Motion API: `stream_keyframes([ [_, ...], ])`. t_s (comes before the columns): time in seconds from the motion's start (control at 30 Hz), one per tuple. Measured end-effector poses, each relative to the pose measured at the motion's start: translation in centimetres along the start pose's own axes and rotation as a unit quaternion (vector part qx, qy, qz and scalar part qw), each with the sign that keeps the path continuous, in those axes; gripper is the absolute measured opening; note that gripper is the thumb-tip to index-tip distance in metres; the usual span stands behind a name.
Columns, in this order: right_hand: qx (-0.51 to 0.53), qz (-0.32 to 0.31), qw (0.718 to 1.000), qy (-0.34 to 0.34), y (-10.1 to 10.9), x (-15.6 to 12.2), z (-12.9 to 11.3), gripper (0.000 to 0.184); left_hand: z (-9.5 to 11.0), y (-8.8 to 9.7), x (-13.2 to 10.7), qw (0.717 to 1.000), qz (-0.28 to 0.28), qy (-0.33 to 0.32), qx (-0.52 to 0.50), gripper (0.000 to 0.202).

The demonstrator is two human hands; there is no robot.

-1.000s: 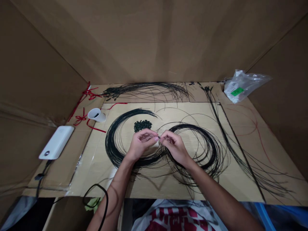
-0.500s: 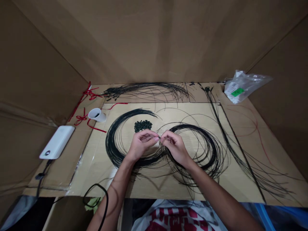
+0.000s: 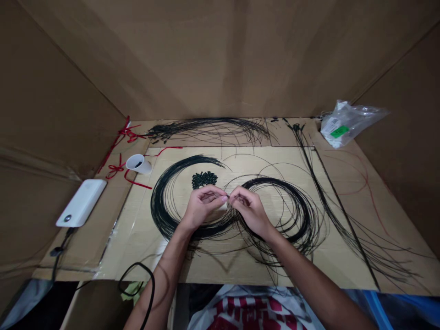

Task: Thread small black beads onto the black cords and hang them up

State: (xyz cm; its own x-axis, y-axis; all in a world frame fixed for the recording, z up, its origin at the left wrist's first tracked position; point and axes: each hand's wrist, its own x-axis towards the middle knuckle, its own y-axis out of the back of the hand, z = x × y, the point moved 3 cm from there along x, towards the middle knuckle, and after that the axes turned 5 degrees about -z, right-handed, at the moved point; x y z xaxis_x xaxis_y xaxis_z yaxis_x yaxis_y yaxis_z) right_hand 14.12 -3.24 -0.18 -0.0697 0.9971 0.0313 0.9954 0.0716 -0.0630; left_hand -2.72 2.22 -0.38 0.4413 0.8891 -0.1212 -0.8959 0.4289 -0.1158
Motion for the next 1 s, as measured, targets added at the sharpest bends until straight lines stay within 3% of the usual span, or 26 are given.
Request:
stream_keyframes([
  [0.47, -0.005, 0.012, 1.0, -0.003, 0.05, 0.02, 0.33, 0.02, -0.33, 0.31, 0.2, 1.0, -0.027, 0.008, -0.006, 0.034],
  [1.0, -0.02, 0.036, 0.999, -0.009, 0.04, 0.05, 0.38, 0.025, -0.09, 0.31, 0.39, 0.996, -0.022, -0.047, 0.067, 0.025],
])
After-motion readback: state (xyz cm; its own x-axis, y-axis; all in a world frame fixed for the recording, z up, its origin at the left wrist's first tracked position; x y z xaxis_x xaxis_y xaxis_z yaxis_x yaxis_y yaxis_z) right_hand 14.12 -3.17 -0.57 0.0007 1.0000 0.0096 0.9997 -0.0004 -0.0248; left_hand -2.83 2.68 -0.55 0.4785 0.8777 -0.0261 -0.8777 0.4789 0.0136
